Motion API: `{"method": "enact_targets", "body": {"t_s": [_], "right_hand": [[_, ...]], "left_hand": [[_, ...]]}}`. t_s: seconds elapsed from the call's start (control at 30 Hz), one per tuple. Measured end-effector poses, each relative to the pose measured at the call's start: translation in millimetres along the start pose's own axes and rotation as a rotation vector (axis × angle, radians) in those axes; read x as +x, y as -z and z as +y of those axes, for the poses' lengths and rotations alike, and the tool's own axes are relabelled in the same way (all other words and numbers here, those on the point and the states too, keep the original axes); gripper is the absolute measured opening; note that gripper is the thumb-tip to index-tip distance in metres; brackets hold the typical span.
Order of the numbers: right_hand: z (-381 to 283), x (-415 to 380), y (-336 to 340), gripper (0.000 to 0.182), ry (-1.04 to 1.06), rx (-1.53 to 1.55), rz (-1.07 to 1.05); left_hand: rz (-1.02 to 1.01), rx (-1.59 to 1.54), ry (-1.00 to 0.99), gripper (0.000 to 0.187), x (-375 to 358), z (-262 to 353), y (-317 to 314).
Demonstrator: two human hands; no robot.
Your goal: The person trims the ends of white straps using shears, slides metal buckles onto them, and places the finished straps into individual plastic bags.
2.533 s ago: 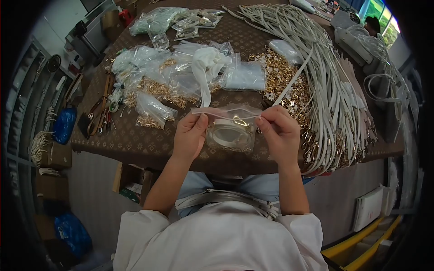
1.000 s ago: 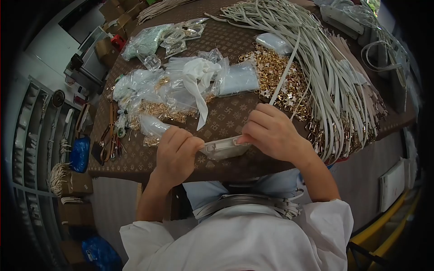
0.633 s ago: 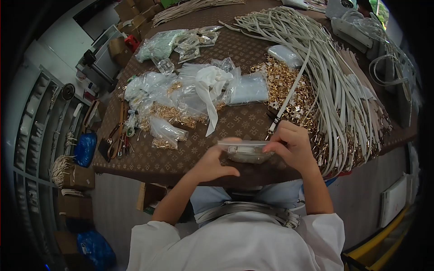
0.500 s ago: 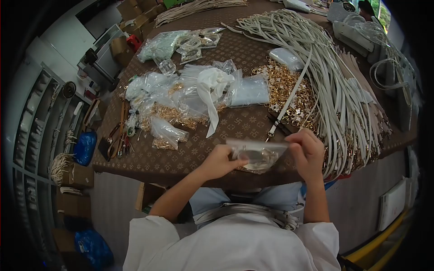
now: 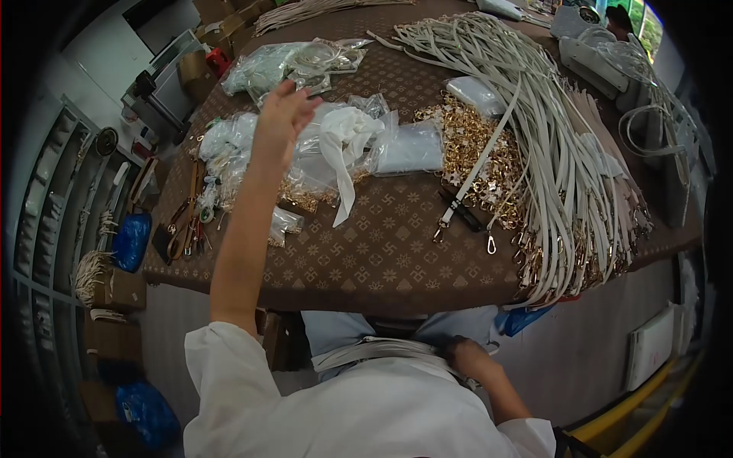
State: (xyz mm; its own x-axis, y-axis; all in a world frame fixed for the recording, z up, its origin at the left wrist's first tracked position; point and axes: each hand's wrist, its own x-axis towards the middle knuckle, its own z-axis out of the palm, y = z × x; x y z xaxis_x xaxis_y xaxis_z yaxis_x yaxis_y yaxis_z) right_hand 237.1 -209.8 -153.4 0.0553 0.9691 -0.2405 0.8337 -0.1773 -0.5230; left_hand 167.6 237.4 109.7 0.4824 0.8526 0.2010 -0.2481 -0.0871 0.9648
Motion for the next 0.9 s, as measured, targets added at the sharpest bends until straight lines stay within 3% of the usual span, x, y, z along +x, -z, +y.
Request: {"method": "enact_targets", "body": {"t_s": [0.1, 0.2, 0.27, 0.37, 0.47, 0.7, 0.9], "right_hand": [[-5, 3, 9, 0.019, -0.084, 0.052, -0.103], [-18, 3, 42, 0.018, 0.01, 0.248, -0.04], [-18, -6, 48, 0.019, 0.017, 0.4, -0.017], [-20, -18, 52, 0.02, 0.023, 0.473, 0.069], [-27, -25, 46, 0.014, 0.034, 0.41, 0.183], [-38, -30, 47, 0.016, -0.029, 0.485, 0.129], [-38, -30, 47, 0.021, 0.005, 0.315, 0.144]], "left_hand": [[-0.464, 0.093, 0.155, 0.031, -85, -25, -14], [-1.118, 0.285, 0.25, 0.022, -154, -43, -18], [-1.412, 0.385, 0.33, 0.025, -183, -58, -17], [-1.36, 0.435, 0.294, 0.025, -218, -83, -7], [-1.225, 0.345, 0.424, 0.022, -235, -99, 2], [-1.061, 0.335, 0.474, 0.022, -248, -117, -5], [-1.048, 0.289, 0.509, 0.023, -254, -122, -12]]}}
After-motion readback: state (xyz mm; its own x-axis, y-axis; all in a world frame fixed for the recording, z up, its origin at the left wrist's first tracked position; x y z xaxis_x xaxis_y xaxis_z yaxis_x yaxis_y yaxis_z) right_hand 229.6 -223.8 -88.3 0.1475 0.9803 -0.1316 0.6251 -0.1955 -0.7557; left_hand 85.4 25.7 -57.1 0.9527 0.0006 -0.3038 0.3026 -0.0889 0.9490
